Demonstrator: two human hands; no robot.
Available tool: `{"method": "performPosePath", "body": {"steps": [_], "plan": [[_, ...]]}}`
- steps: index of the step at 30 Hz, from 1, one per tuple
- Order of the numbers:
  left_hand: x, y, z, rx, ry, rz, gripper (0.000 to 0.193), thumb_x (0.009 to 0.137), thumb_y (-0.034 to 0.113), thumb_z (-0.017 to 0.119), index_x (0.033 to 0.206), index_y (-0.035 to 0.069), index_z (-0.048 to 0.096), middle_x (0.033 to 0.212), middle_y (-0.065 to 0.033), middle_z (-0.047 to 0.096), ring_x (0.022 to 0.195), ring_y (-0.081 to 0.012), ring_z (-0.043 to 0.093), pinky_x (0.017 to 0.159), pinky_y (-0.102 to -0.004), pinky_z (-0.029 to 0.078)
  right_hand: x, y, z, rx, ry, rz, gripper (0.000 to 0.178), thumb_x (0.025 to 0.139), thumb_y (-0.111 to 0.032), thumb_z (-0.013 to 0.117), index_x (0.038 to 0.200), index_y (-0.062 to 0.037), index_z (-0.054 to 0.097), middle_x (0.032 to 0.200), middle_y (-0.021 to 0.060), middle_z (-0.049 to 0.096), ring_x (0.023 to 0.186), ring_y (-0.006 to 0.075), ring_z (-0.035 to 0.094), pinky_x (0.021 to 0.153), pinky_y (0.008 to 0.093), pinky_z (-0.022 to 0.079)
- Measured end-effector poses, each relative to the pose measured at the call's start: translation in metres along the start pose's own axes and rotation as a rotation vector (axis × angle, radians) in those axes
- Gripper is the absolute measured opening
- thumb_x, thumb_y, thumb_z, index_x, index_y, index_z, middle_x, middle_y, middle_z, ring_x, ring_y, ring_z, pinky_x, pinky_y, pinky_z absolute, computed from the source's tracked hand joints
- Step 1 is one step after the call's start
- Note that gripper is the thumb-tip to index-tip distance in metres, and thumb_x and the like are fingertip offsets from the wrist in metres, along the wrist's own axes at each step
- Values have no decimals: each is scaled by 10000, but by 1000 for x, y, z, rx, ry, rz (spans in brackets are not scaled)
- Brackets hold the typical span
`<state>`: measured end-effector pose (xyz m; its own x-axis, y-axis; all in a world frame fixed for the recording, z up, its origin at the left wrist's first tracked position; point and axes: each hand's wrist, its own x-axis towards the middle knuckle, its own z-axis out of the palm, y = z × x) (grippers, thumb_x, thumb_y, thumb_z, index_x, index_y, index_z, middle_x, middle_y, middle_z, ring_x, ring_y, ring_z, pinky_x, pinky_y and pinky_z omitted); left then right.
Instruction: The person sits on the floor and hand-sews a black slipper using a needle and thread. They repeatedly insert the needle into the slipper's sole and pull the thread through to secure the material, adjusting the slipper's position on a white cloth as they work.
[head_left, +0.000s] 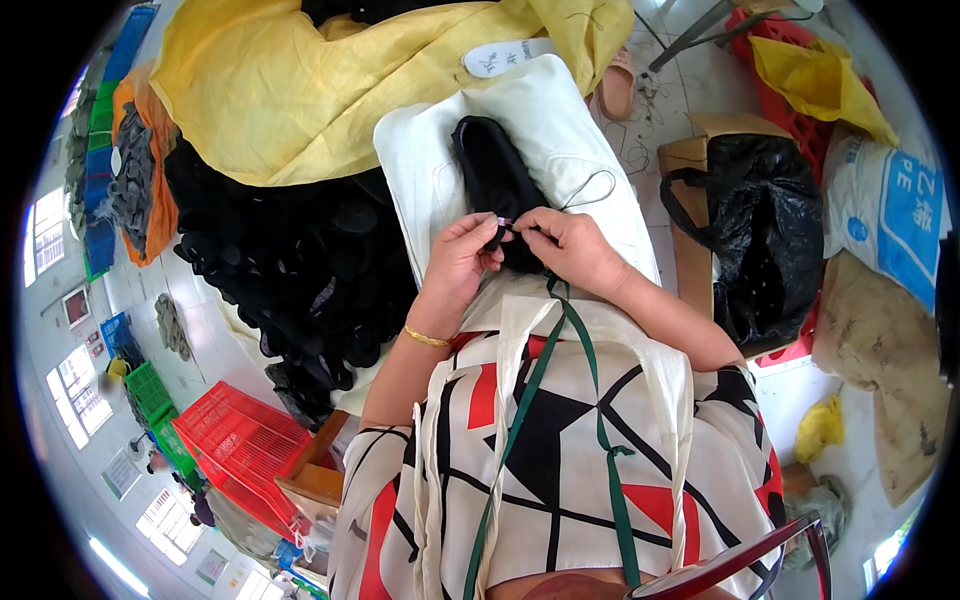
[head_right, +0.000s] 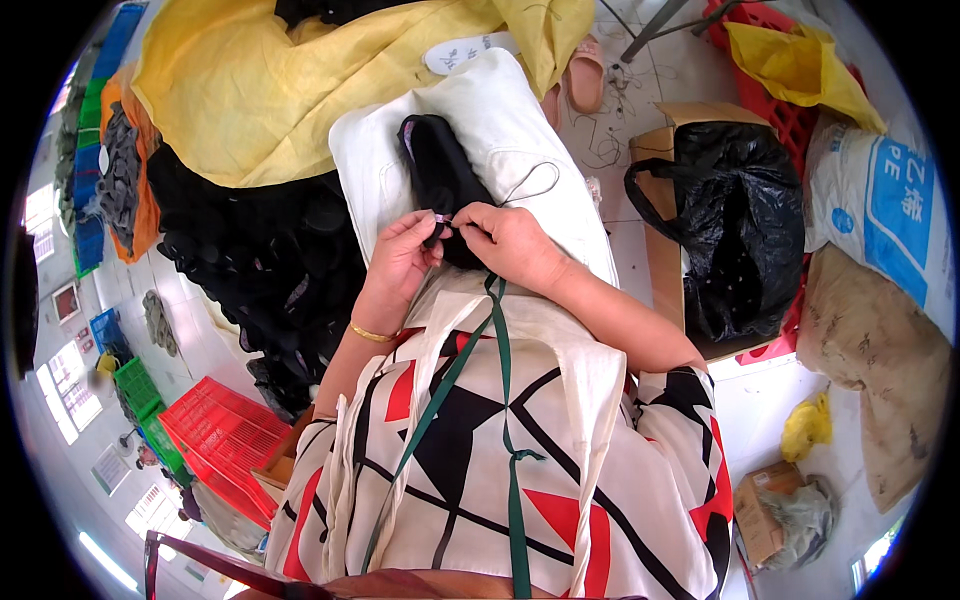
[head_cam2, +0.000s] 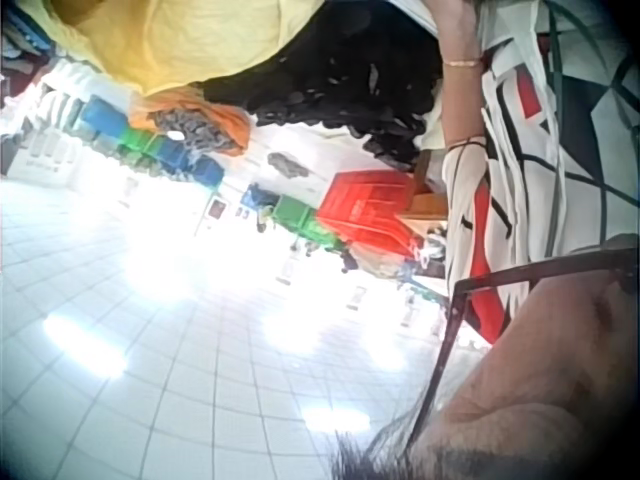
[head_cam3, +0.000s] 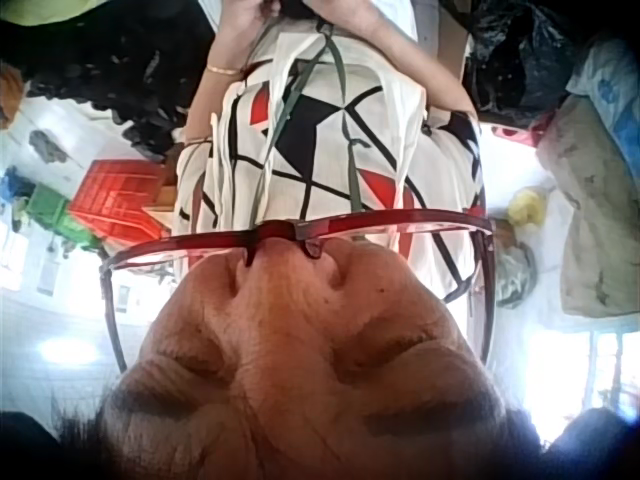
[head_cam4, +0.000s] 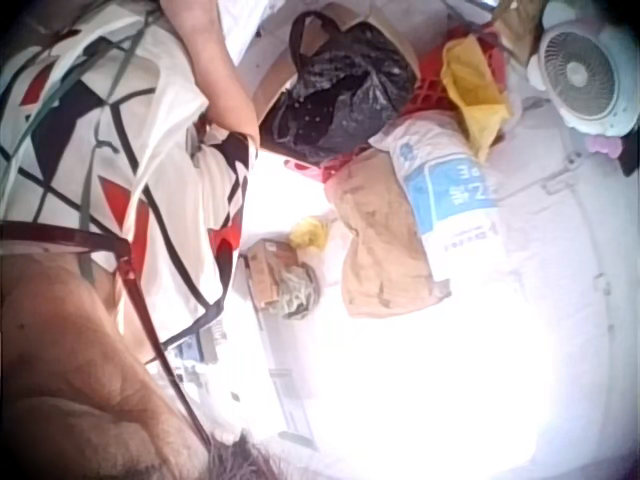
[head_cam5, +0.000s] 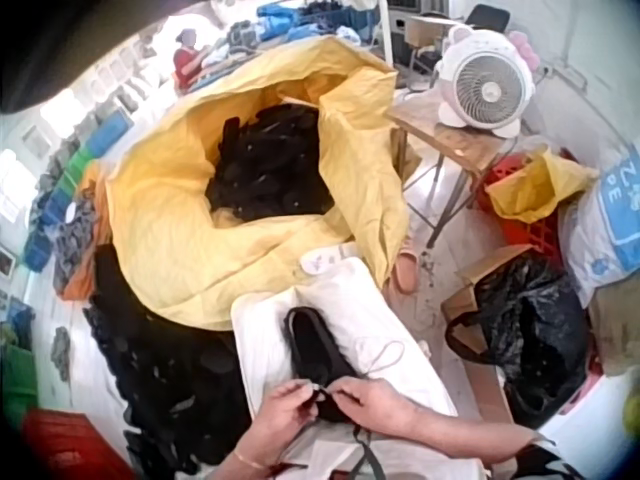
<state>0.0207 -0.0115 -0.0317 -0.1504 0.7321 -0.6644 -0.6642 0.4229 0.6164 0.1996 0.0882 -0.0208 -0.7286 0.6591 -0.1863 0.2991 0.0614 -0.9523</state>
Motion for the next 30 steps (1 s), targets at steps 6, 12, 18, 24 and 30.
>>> {"method": "performPosePath", "body": {"steps": [6, 12, 18, 24, 30], "plan": [[2, 0, -1, -4, -15, -10, 187, 959, 194, 653, 1039, 27, 681, 903, -81, 715, 633, -111, 612, 570, -237, 500, 1, -2, 0, 7, -12, 38, 137, 916, -89, 616, 1026, -24, 667, 777, 161, 672, 631, 231, 646, 625, 323, 524], [3, -1, -3, -14, -14, -16, 178, 960, 188, 649, 1038, 31, 681, 903, -78, 714, 632, -108, 611, 573, -236, 502, 2, -4, 0, 11, -14, 40, 142, 912, -85, 617, 1028, -23, 671, 789, 161, 679, 637, 228, 649, 630, 319, 527], [4, -2, -3, -10, -14, -16, 186, 956, 200, 657, 1044, 38, 681, 906, -74, 714, 642, -106, 616, 581, -233, 507, 2, -1, 0, 13, -3, 12, 145, 910, -83, 616, 1028, -22, 674, 802, 166, 682, 637, 236, 648, 634, 319, 529], [3, -3, -2, 16, 14, 4, 166, 930, 148, 689, 1062, 48, 678, 927, -56, 718, 728, -119, 649, 611, -254, 518, 5, -1, -6, 118, -120, 162, 117, 942, -101, 605, 1010, -19, 652, 708, 80, 635, 586, 138, 589, 575, 289, 489], [-2, -3, 4, 88, 62, 10, 188, 882, 134, 745, 1043, 48, 701, 929, -23, 714, 801, -107, 652, 649, -259, 513, 8, -1, -7, 199, -205, 343, 116, 988, -149, 599, 951, -41, 619, 652, -14, 567, 557, 41, 510, 510, 226, 410]]}}
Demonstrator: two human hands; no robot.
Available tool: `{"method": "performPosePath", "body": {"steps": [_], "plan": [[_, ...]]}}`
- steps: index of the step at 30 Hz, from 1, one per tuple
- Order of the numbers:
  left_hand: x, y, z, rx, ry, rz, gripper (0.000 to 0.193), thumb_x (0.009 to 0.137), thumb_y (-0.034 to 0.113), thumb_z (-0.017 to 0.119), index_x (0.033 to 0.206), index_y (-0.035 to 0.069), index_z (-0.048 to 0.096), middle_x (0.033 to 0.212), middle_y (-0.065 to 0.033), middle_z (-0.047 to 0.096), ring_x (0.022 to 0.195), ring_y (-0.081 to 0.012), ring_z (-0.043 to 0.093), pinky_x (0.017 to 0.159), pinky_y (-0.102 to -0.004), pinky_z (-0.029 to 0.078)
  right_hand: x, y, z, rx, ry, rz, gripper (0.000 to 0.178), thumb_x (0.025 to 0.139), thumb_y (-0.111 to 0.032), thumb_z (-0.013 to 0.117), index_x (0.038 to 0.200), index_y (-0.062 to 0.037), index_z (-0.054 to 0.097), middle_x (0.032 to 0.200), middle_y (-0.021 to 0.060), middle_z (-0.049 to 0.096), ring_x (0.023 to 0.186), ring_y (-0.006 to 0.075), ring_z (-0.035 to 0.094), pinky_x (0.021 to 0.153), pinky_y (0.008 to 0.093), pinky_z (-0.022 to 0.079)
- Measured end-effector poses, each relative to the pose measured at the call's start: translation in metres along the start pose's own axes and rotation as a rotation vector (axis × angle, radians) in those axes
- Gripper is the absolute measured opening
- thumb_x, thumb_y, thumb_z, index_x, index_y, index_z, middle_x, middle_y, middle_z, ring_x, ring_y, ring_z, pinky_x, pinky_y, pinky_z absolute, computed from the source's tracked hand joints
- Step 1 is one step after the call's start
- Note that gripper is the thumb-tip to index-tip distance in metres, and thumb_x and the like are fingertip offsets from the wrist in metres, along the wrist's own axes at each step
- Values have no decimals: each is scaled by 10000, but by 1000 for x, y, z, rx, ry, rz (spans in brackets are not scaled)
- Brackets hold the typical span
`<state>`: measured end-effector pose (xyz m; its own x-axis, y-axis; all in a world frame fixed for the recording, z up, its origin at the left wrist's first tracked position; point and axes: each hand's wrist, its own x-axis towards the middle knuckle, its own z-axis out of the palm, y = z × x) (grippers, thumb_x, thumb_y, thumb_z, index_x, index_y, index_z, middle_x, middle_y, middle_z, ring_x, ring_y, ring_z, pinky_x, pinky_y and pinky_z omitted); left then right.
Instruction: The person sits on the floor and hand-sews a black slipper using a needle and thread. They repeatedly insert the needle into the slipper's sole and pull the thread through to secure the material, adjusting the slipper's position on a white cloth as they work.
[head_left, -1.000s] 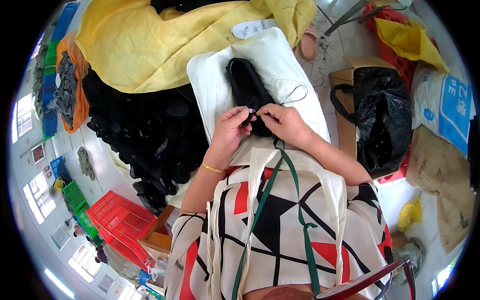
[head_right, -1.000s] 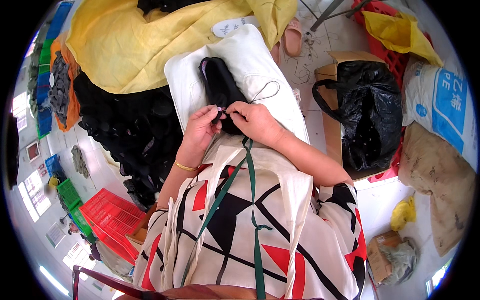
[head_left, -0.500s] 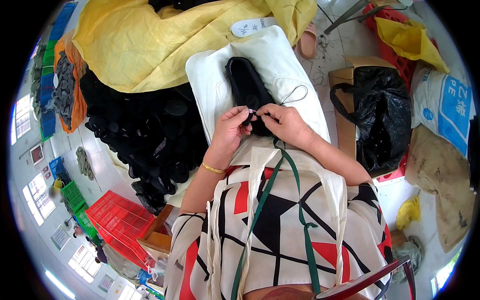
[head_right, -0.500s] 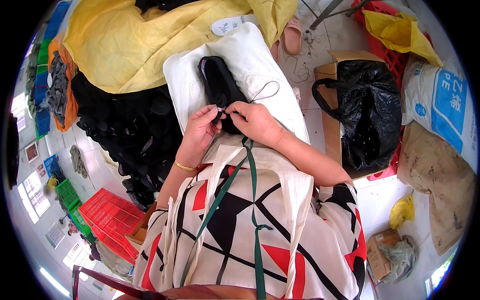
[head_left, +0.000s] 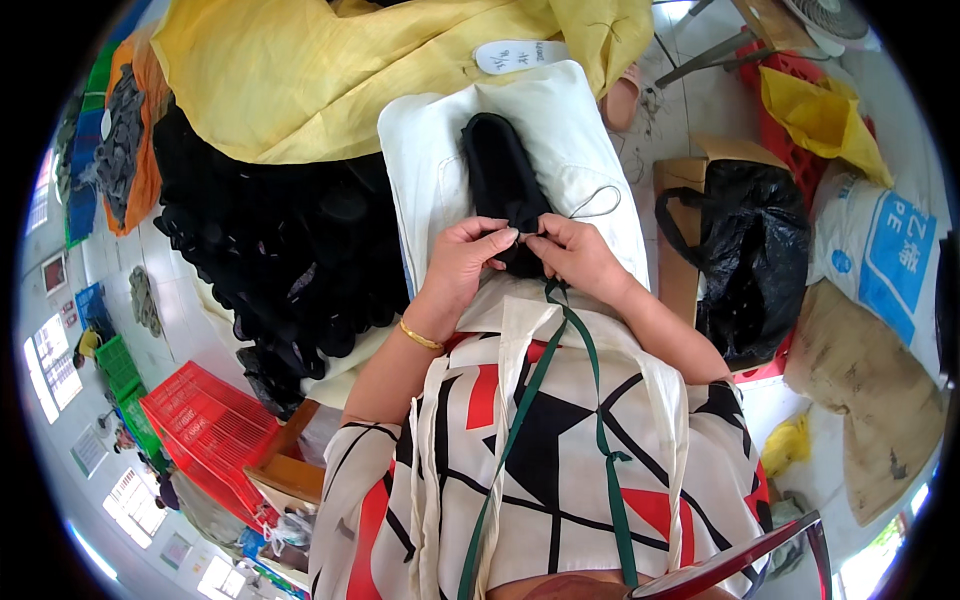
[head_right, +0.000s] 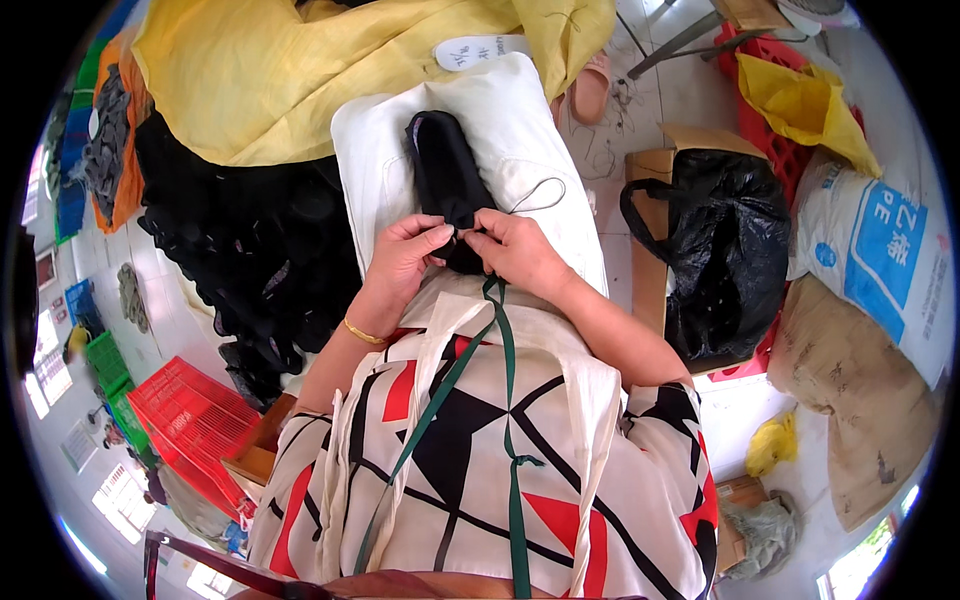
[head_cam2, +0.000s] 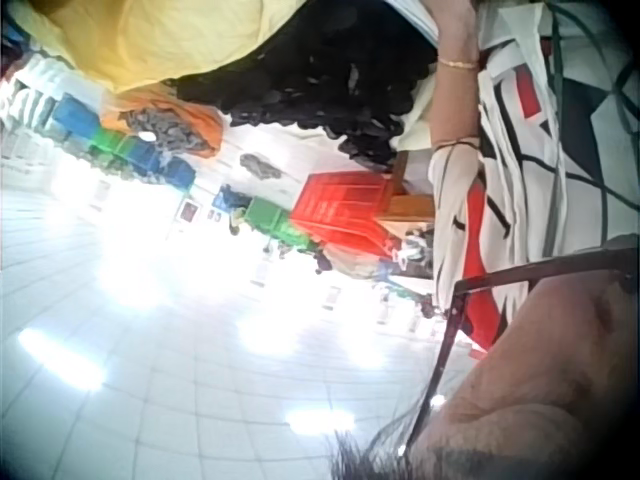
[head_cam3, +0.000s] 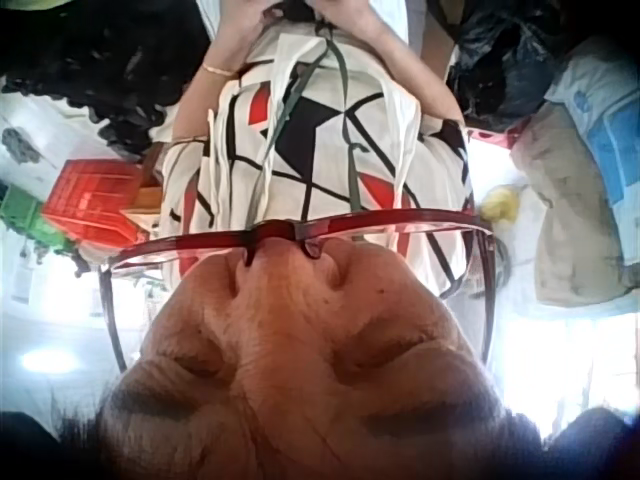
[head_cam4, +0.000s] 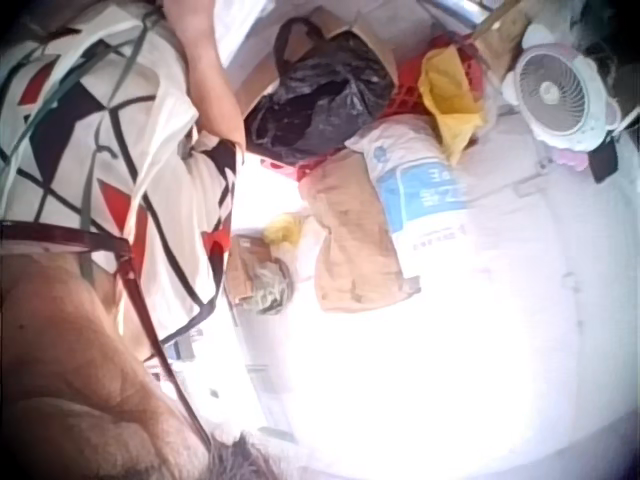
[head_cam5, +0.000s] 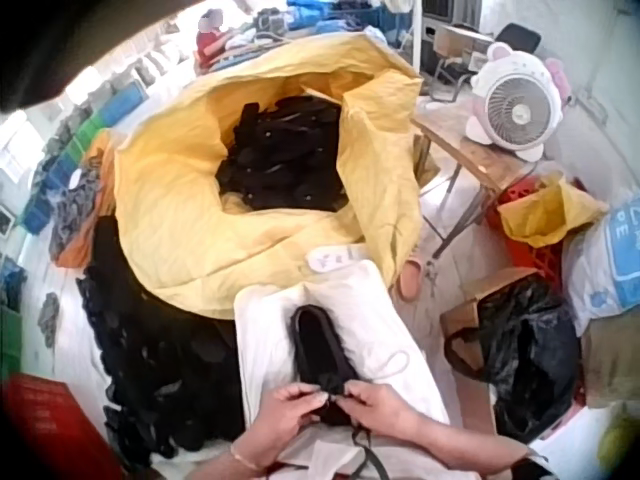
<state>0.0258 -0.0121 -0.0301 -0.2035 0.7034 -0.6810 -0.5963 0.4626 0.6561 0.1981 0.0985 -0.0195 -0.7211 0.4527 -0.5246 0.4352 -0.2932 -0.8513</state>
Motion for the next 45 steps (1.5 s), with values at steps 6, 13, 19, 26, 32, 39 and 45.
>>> {"method": "performPosePath", "body": {"steps": [6, 13, 19, 26, 32, 39, 45], "plan": [[1, 2, 0, 24, -21, -41, 220, 863, 143, 766, 1050, 45, 704, 921, -19, 708, 797, -104, 639, 661, -267, 500, 2, -4, 4, -6, 23, 85, 124, 1005, -184, 593, 957, -72, 617, 646, -30, 568, 547, 25, 497, 494, 198, 395], [-3, 2, 5, -57, 5, -18, 195, 858, 145, 771, 1017, 60, 698, 903, -4, 691, 788, -92, 623, 668, -251, 487, 4, -12, 3, 29, 26, 139, 106, 981, -138, 608, 989, -34, 621, 695, -6, 601, 572, 54, 538, 524, 225, 444], [-4, 2, 6, -74, -7, 4, 191, 860, 144, 770, 1016, 70, 689, 892, 3, 684, 790, -82, 621, 676, -235, 482, 6, 2, -1, 46, -42, -46, 94, 982, -61, 581, 1056, -17, 619, 842, -30, 600, 768, 31, 515, 682, 216, 452], [-2, 0, 4, -70, -23, 16, 196, 861, 145, 766, 1020, 61, 688, 897, -5, 687, 794, -85, 619, 675, -240, 481, 7, 4, -8, 109, -115, -33, 100, 987, -69, 573, 1054, -16, 624, 789, -45, 575, 727, 22, 490, 648, 205, 434], [0, 5, 3, 24, -34, 0, 204, 859, 153, 759, 1015, 45, 686, 912, -18, 691, 786, -98, 612, 669, -251, 476, 6, -2, -2, 85, -46, 105, 98, 980, -111, 591, 1047, -44, 615, 669, -34, 557, 583, 30, 495, 524, 202, 412], [1, 2, 2, 15, -50, 5, 227, 846, 152, 766, 1009, 13, 691, 908, -36, 690, 778, -103, 608, 650, -248, 491, 8, -16, -2, 157, -77, 95, 284, 987, -168, 578, 1233, -49, 499, 733, 4, 582, 601, 59, 533, 531, 215, 475], [0, 3, 7, 89, -81, 23, 199, 865, 145, 746, 1001, 14, 683, 877, -21, 674, 753, -91, 598, 652, -237, 486, 18, -17, 4, 67, -73, 152, 326, 1025, -233, 521, 1308, -76, 487, 732, -6, 563, 595, 59, 541, 532, 195, 485]]}}
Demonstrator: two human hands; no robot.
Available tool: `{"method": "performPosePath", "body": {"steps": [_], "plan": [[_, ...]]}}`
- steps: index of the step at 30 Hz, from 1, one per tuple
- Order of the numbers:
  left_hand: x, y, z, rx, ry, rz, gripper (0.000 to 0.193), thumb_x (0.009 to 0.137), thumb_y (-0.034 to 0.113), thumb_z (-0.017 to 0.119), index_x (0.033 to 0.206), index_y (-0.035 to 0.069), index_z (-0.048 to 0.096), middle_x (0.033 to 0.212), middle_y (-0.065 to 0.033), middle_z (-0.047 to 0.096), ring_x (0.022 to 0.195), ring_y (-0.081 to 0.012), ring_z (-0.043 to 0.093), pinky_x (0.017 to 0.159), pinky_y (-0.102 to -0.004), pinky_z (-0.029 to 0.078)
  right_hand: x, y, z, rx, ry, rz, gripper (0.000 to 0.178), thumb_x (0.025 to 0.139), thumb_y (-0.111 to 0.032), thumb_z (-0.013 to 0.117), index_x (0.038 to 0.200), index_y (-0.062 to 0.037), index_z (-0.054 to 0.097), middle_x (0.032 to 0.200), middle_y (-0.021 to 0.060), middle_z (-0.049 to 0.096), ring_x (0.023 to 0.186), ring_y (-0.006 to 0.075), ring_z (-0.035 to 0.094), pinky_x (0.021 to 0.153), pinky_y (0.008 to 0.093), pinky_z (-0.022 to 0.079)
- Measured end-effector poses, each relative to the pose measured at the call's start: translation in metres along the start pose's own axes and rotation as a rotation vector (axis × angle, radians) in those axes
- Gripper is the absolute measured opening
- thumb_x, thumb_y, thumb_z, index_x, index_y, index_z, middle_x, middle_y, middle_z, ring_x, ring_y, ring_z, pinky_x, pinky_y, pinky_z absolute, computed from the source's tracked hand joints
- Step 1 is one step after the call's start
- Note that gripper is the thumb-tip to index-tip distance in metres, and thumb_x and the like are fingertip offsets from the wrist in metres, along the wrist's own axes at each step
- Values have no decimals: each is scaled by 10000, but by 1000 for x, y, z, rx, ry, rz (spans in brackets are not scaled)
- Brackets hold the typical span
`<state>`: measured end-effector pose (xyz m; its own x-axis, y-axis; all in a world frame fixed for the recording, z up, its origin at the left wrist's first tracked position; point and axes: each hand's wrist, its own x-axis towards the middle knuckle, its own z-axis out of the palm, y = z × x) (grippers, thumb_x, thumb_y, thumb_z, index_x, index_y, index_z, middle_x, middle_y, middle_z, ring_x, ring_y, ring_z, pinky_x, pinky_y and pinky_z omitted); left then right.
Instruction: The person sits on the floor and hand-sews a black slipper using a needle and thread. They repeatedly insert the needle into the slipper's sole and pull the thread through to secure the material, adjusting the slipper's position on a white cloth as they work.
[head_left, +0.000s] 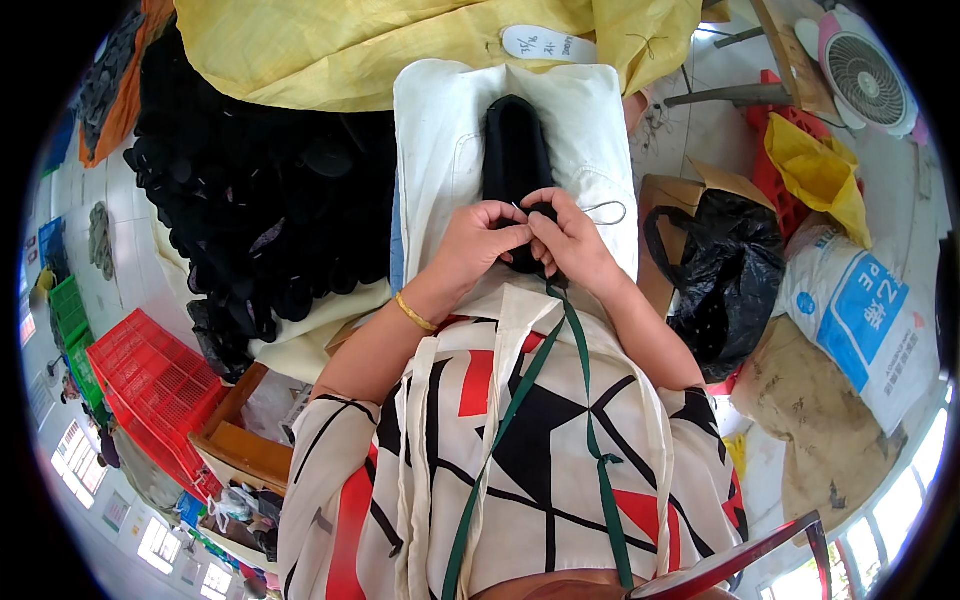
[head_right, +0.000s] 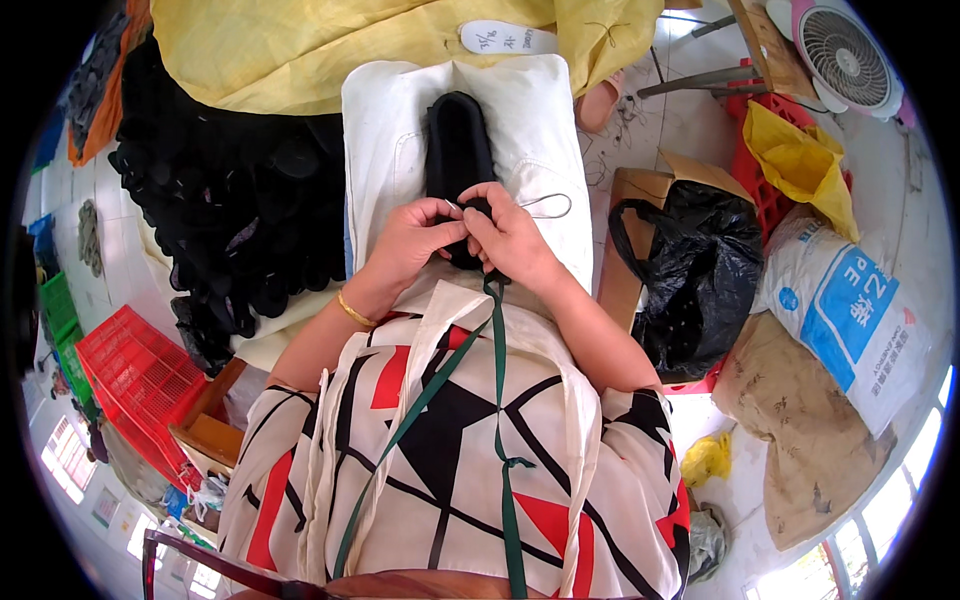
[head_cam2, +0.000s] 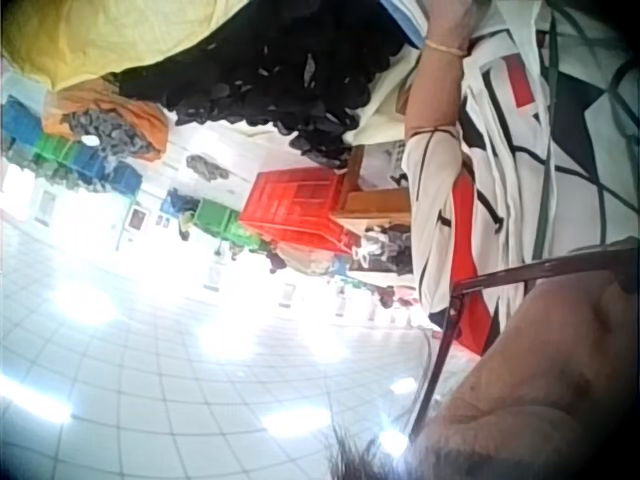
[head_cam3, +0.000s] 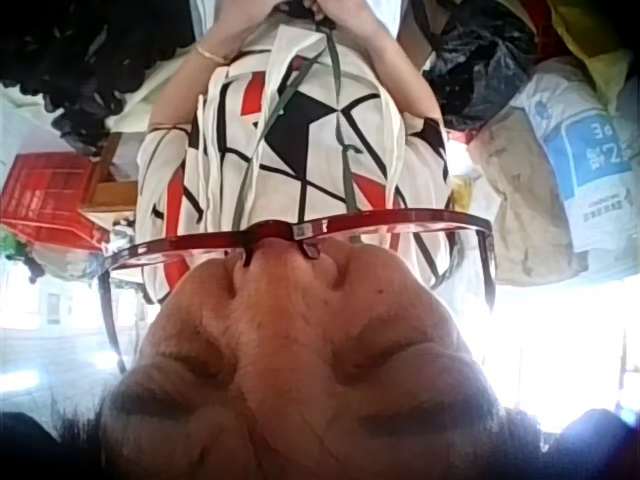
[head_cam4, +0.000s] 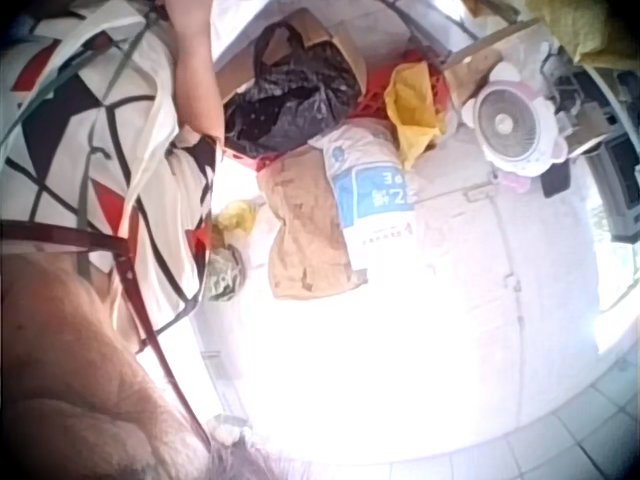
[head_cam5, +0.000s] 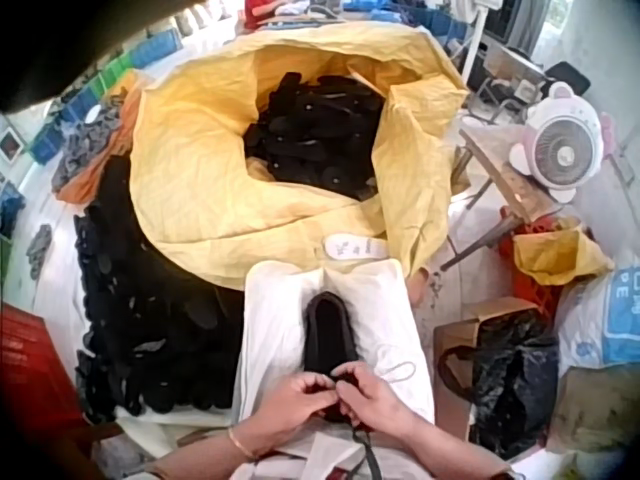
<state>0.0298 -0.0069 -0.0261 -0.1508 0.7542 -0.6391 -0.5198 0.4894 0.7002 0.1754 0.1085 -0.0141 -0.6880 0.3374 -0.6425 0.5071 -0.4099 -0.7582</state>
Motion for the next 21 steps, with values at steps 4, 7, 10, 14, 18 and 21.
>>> {"method": "performPosePath", "body": {"steps": [4, 7, 10, 14, 18, 21], "plan": [[-1, -3, -2, 26, -19, 36, 176, 884, 154, 734, 991, 31, 668, 858, -2, 658, 740, -80, 585, 652, -231, 477, -4, -25, -15, -84, -84, 17, 294, 1031, -318, 517, 1167, -69, 594, 751, 48, 642, 640, 146, 633, 551, 285, 512], [-2, -1, -1, 99, -21, 23, 142, 890, 137, 716, 971, 32, 664, 852, 0, 654, 742, -78, 590, 644, -225, 482, 6, -26, -25, -607, 186, -404, 367, 1029, -383, 499, 1019, -44, 640, 777, 124, 674, 684, 291, 669, 602, 381, 515], [2, -4, -4, 157, -60, 67, 115, 894, 123, 696, 961, 39, 653, 837, 1, 645, 752, -74, 602, 630, -223, 485, 20, -23, -24, -671, 25, -381, 466, 1023, -462, 471, 947, -32, 634, 777, 168, 655, 674, 362, 642, 629, 424, 505], [-15, 25, -6, 102, -21, -3, 112, 897, 124, 683, 966, 53, 629, 810, -2, 630, 726, -67, 611, 579, -220, 483, 22, -21, -10, -212, -62, -63, 582, 1015, -578, 427, 926, -37, 623, 697, 62, 614, 505, 157, 578, 531, 285, 501], [-24, 34, -23, 438, -34, 81, 174, 884, 155, 696, 983, 41, 610, 735, -1, 613, 603, -64, 578, 504, -216, 465, 17, 5, 4, 45, -100, -69, 537, 1013, -546, 474, 1021, -35, 640, 769, 20, 611, 576, 97, 586, 539, 228, 504], [-24, 21, -25, 405, 21, 78, 172, 886, 150, 695, 995, 40, 620, 734, 3, 606, 605, -63, 581, 506, -220, 467, 14, 11, 6, -36, 108, -303, 327, 982, -361, 625, 977, -37, 667, 815, 29, 623, 689, 109, 607, 593, 256, 505]]}}
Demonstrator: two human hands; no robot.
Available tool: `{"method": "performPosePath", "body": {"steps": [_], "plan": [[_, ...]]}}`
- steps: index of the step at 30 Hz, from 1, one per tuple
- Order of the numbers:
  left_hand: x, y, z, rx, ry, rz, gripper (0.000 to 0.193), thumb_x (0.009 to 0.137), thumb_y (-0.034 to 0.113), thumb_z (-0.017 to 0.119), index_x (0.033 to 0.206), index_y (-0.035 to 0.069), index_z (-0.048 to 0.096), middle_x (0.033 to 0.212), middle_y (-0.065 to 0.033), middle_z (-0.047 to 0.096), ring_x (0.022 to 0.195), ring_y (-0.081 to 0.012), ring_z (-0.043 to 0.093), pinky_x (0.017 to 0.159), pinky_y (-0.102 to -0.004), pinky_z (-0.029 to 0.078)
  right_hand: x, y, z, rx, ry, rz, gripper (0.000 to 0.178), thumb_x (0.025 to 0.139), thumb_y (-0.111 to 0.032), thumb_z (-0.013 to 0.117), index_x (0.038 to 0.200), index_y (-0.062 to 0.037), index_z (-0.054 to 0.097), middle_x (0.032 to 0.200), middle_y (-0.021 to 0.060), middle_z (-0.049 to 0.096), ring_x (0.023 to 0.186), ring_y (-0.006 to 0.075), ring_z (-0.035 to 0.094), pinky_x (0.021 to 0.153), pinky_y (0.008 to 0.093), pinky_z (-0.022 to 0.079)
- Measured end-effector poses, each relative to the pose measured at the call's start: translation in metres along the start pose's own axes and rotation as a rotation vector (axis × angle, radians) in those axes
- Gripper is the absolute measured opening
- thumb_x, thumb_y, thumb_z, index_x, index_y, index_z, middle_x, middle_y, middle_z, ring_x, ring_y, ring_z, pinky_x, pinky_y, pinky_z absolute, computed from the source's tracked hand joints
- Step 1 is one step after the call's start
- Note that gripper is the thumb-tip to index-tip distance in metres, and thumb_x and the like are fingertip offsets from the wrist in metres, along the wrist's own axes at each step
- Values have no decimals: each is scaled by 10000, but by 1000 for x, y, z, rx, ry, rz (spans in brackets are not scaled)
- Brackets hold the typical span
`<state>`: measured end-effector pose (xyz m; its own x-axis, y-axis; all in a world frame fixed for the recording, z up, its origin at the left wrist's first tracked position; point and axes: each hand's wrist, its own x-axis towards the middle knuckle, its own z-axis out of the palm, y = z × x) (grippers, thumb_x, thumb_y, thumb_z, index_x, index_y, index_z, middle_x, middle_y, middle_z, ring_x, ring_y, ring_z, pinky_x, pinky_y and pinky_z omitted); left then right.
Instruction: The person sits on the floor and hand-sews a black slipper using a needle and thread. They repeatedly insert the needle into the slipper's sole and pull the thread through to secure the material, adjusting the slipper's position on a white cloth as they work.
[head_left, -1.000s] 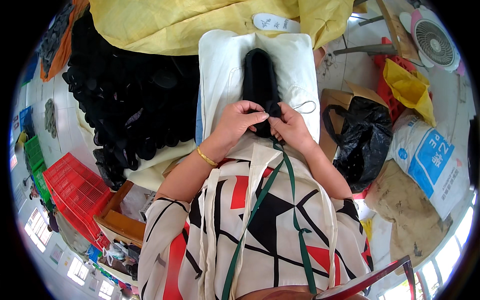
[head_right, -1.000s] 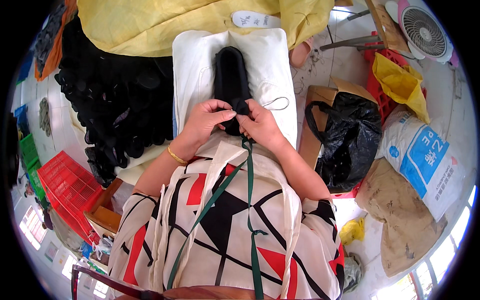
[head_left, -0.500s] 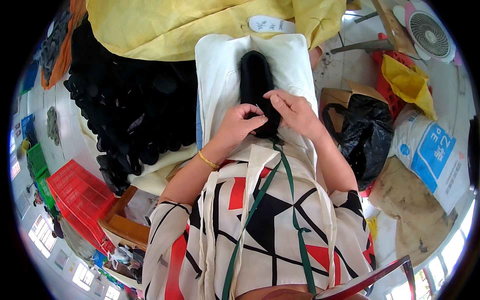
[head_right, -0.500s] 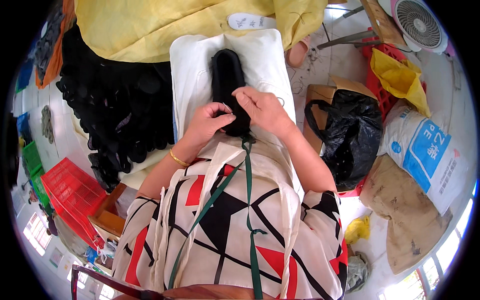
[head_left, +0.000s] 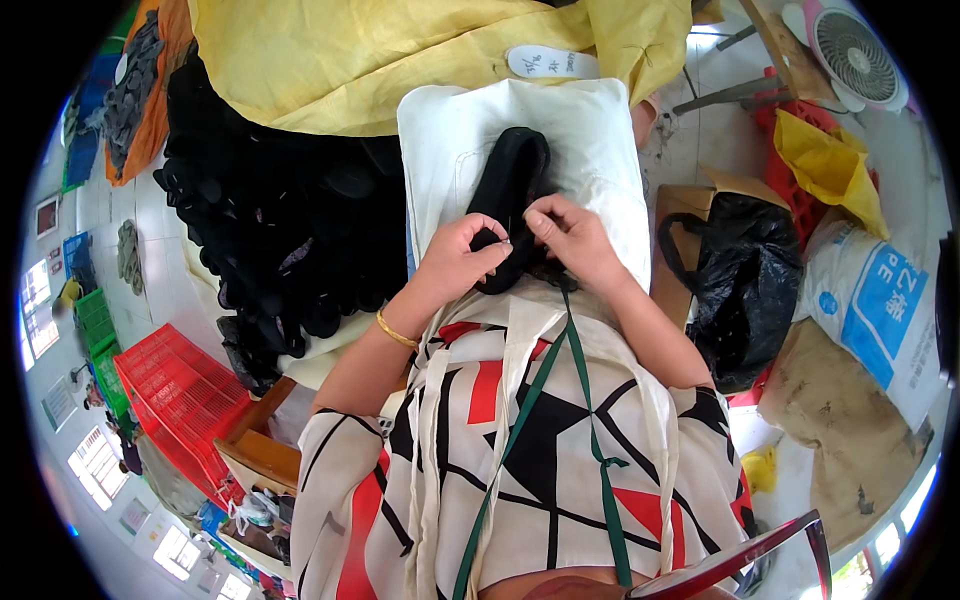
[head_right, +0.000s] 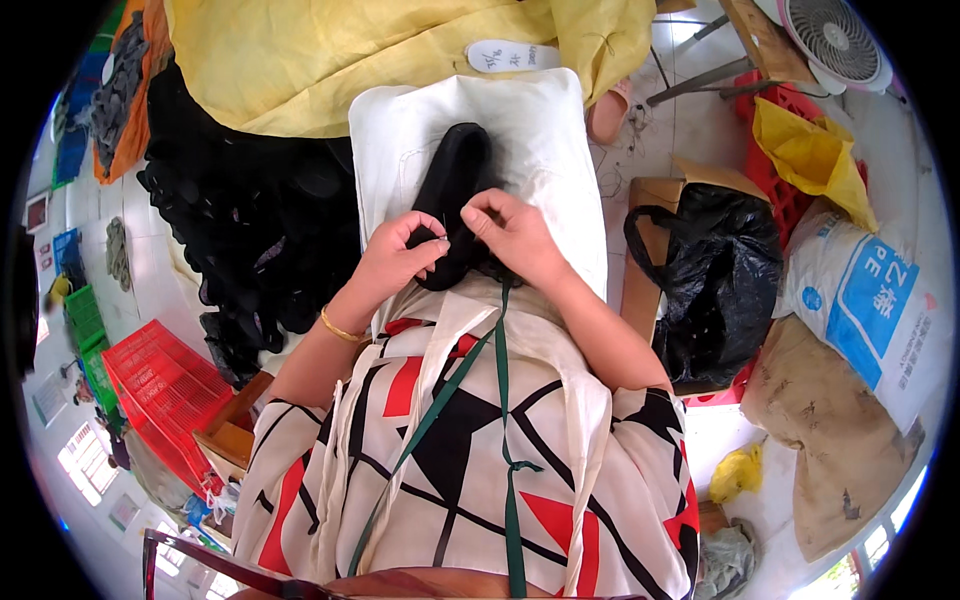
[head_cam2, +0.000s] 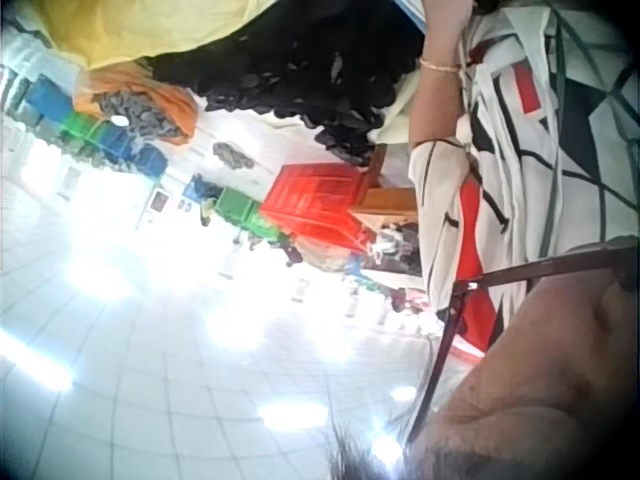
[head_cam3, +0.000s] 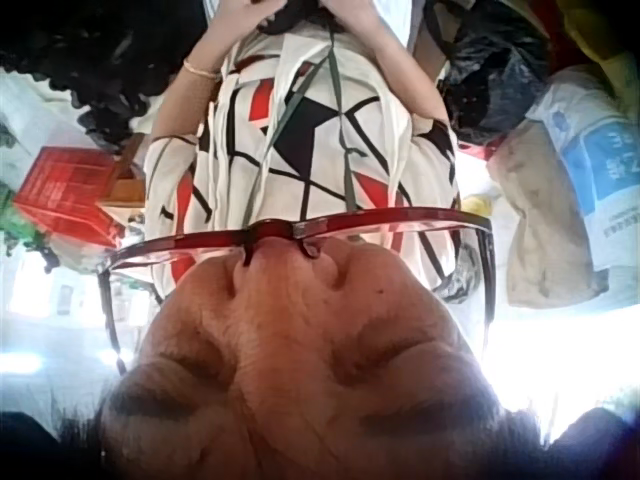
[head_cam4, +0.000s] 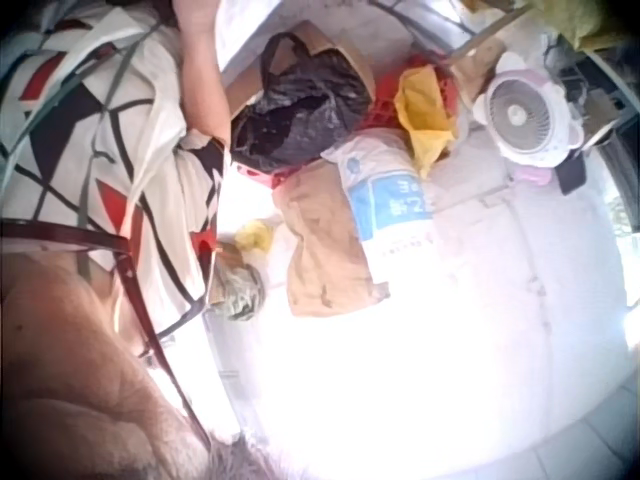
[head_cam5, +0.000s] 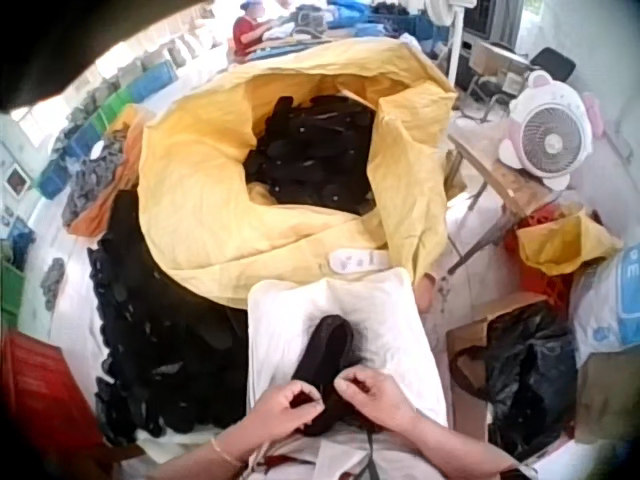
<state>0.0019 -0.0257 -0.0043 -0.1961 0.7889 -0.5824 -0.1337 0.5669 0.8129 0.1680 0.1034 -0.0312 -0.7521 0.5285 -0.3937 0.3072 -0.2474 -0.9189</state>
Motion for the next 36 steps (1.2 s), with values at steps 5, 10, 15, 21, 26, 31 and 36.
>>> {"method": "performPosePath", "body": {"steps": [5, 10, 15, 21, 26, 31, 36], "plan": [[-1, -5, 8, -9, 13, 104, 141, 882, 104, 710, 975, 15, 652, 748, -14, 639, 614, -67, 597, 534, -215, 492, -10, -9, 6, -397, 130, -463, 115, 860, -153, 727, 858, -47, 682, 796, 82, 622, 747, 240, 619, 653, 334, 511], [-4, -4, 12, -53, 39, 56, 99, 876, 55, 709, 950, 4, 667, 747, -23, 658, 622, -68, 606, 538, -212, 495, -7, -26, 13, -675, 163, -904, 67, 782, -66, 695, 769, -51, 631, 755, 80, 583, 739, 295, 582, 646, 392, 503], [-11, 1, 19, 224, 84, 151, 123, 851, 78, 725, 929, -11, 691, 760, -81, 679, 643, -106, 617, 609, -265, 494, -20, -49, 9, -289, 230, -759, 102, 899, -113, 652, 856, -37, 600, 795, 72, 616, 691, 216, 593, 602, 327, 484], [-20, -2, 22, 523, 133, 480, 149, 840, 128, 732, 948, 32, 697, 827, -119, 695, 728, -238, 669, 644, -331, 512, -52, -48, -30, 600, 67, 139, 236, 1061, -300, 476, 1050, -72, 534, 685, 52, 592, 470, 138, 514, 448, 263, 414], [-34, -10, 25, 749, 137, 637, 144, 810, 116, 749, 939, 73, 700, 830, -82, 702, 748, -280, 652, 644, -370, 517, -95, -56, -117, 878, 405, -234, 153, 1030, -210, 537, 921, -107, 567, 563, -74, 355, 452, 39, 310, 404, 201, 241], [-29, -4, 30, 765, 164, 704, 152, 791, 81, 758, 933, 74, 706, 835, -68, 705, 753, -264, 654, 638, -361, 523, -122, -30, -192, 1144, 293, -402, 183, 1065, -189, 473, 991, -50, 567, 598, -73, 334, 500, 36, 274, 427, 194, 248], [-23, -8, 25, 796, 150, 688, 150, 789, 60, 753, 930, 75, 703, 860, -59, 715, 761, -262, 660, 650, -356, 533, -124, -4, -203, 1170, 454, -445, 179, 1059, -181, 489, 987, -37, 567, 621, -60, 350, 528, 42, 290, 470, 192, 281]]}}
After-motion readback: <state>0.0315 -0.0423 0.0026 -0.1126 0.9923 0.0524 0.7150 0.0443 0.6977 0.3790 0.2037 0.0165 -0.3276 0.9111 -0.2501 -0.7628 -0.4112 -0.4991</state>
